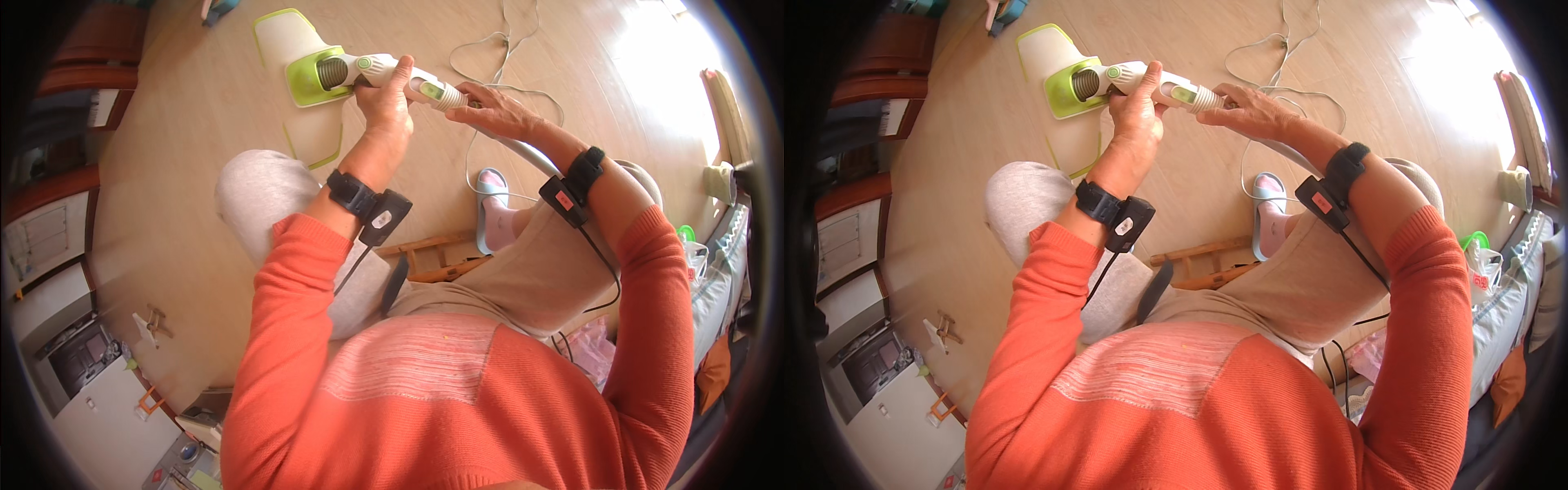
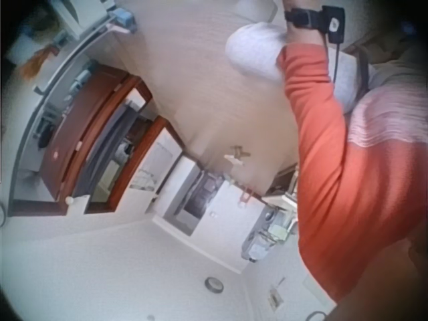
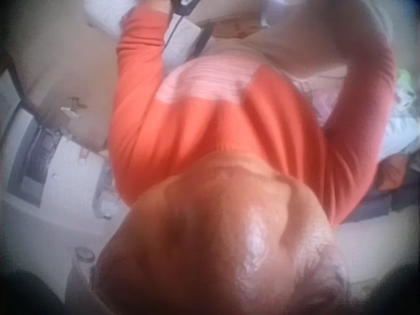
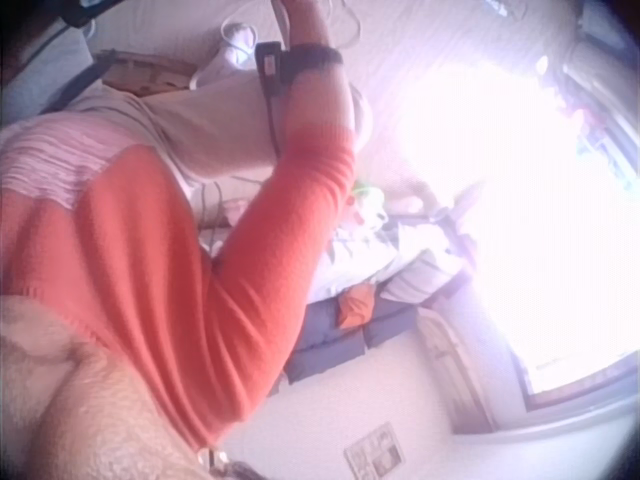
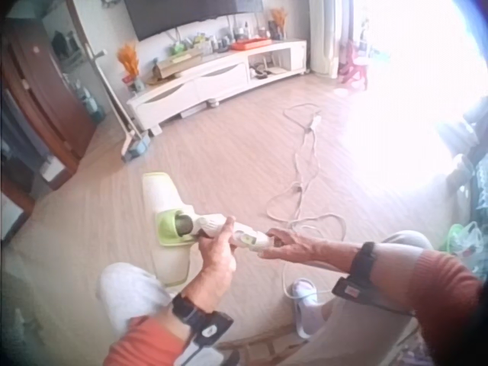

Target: The person assembles a stick vacuum cleaner by attaching the dust cup, extending the handle, and connecting the floor head. They then attach a brush accessory to the wand and place it in the bathroom.

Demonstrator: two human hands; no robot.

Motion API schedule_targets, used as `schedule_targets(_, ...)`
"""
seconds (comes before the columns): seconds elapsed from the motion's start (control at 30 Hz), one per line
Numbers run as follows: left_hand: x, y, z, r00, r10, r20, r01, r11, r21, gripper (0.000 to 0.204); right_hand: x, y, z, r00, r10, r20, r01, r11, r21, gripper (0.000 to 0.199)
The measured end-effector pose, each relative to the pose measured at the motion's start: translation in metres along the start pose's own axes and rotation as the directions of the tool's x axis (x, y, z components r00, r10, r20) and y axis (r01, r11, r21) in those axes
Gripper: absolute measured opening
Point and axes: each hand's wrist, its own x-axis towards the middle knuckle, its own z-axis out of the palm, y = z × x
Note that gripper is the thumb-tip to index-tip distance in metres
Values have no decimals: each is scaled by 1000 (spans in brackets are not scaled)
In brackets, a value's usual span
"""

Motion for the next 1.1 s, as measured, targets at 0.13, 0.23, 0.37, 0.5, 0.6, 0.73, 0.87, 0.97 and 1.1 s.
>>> schedule_targets(0.13,-2,0,1,1000,-8,-6,8,1000,23,64,6,-7,-2,997,24,71,-29,996,83,75)
schedule_targets(0.23,-4,-1,2,1000,-20,-20,21,999,34,65,12,-10,4,999,40,31,-45,987,153,81)
schedule_targets(0.37,-4,-6,0,999,-40,-15,41,999,27,66,18,-8,13,994,112,5,-112,982,153,82)
schedule_targets(0.5,0,-8,-3,999,-41,2,41,999,12,67,19,-7,15,999,49,-20,-46,988,147,81)
schedule_targets(0.6,0,-9,-2,999,-25,23,25,1000,-6,68,18,-10,14,999,-6,-33,8,998,66,80)
schedule_targets(0.73,-6,-7,3,999,-49,11,49,998,-38,54,16,-14,13,990,135,-41,-132,989,72,83)
schedule_targets(0.87,-10,2,0,992,-108,70,109,994,-4,55,14,-14,15,987,85,-135,-74,993,90,83)
schedule_targets(0.97,-11,9,-5,976,-144,162,159,983,-88,64,14,-12,13,982,117,-146,-104,990,97,85)
schedule_targets(1.1,-13,13,-7,961,-193,200,217,970,-109,69,14,-13,9,987,110,-114,-102,992,75,85)
